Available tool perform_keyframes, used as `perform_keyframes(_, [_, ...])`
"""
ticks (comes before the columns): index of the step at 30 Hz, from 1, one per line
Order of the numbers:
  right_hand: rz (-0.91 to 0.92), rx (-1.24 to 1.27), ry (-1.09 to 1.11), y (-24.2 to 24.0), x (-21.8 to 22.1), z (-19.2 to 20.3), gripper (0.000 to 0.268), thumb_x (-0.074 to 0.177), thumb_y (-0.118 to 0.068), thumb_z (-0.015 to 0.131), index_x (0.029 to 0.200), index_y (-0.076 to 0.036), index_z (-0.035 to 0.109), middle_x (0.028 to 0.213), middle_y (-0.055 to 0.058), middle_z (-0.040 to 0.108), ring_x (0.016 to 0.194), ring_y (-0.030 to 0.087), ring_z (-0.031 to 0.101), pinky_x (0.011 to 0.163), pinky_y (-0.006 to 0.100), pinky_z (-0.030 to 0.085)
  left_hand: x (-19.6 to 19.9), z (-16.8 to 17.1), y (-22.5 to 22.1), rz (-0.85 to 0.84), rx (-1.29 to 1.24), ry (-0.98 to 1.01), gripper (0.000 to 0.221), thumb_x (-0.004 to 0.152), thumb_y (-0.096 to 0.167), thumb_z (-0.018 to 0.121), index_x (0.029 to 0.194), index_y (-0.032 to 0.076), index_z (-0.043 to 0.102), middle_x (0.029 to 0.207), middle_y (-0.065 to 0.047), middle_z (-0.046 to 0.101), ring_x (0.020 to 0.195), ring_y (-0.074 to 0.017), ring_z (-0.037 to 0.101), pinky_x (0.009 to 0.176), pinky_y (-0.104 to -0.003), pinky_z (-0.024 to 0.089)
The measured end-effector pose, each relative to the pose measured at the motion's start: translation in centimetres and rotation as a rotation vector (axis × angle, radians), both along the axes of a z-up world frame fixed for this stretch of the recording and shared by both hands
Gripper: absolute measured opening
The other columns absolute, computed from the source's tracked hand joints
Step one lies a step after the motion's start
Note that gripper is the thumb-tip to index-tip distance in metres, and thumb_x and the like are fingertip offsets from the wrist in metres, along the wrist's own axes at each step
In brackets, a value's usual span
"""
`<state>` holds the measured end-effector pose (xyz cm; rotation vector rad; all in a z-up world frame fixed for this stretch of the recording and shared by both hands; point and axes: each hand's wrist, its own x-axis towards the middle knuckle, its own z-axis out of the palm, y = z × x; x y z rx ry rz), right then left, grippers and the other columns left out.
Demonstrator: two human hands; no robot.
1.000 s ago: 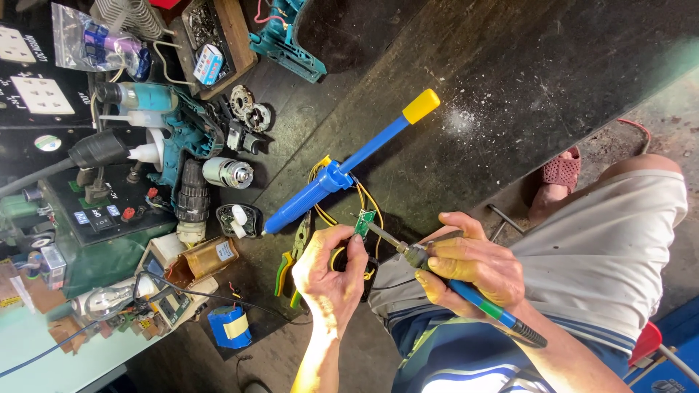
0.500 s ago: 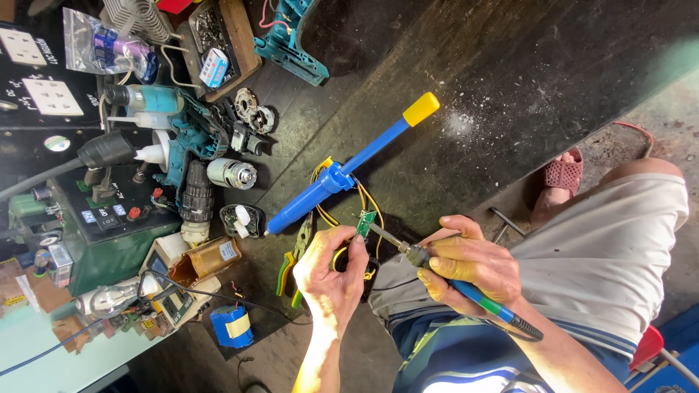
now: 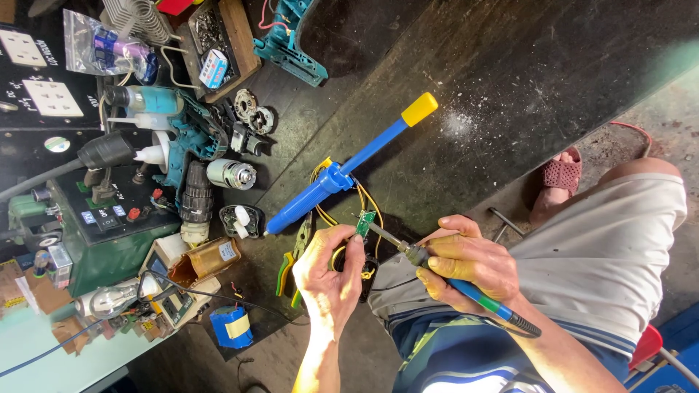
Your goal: Repairing a circuit board by soldering and desoldering components at a workbench.
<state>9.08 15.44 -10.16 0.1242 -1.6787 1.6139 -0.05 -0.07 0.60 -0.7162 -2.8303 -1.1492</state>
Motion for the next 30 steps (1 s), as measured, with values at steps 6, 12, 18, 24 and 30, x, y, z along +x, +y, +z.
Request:
perform_keyframes(6, [-0.001,0.032,0.004,0.06,0.15,-0.36,0.021,0.089,-0.007,0.077,0.102,-0.009,0.061,0.09,0.015,0.073,0.077,0.03,0.078,0.1,0.048,0.057,0.11,-0.03,0.04,0.013,0.003,-0.008,0.005,0.096,0.005,0.064,0.097,0.004,0.069,0.085,-0.005,0.069,0.069,-0.0132,0.065,0.065,-0.026,0.054])
perform_keyframes(12, [0.009,-0.015,0.011,0.02,0.03,-0.05,0.019,0.088,-0.007,0.076,0.1,-0.007,0.061,0.089,0.015,0.073,0.078,0.033,0.08,0.101,0.047,0.056,0.13,0.03,0.24,0.002,0.008,-0.003,0.006,0.095,0.001,0.064,0.097,0.004,0.069,0.085,-0.005,0.068,0.071,-0.0135,0.063,0.066,-0.026,0.053])
perform_keyframes(18, [0.032,-0.01,0.0,0.34,0.12,0.25,0.017,0.09,-0.007,0.075,0.101,-0.007,0.061,0.092,0.016,0.074,0.082,0.033,0.08,0.102,0.047,0.055,0.06,0.2,0.34,-0.015,0.024,-0.017,0.007,0.095,0.0,0.063,0.097,0.002,0.069,0.085,-0.007,0.068,0.071,-0.014,0.064,0.066,-0.026,0.054])
perform_keyframes(24, [0.018,-0.033,0.007,0.07,0.0,0.18,0.017,0.088,-0.006,0.075,0.097,-0.005,0.06,0.085,0.015,0.071,0.079,0.034,0.08,0.101,0.048,0.055,0.16,0.27,0.35,-0.003,0.033,-0.049,0.006,0.096,0.001,0.063,0.098,0.003,0.069,0.086,-0.006,0.068,0.073,-0.0134,0.064,0.068,-0.025,0.054])
perform_keyframes(30, [0.0,0.025,-0.001,0.0,-0.02,-0.13,0.022,0.088,-0.006,0.077,0.101,-0.007,0.06,0.087,0.014,0.071,0.075,0.028,0.076,0.1,0.047,0.055,0.21,-0.14,0.33,-0.009,0.039,-0.03,0.008,0.094,-0.002,0.064,0.099,0.004,0.068,0.086,-0.006,0.07,0.073,-0.0133,0.066,0.068,-0.025,0.056])
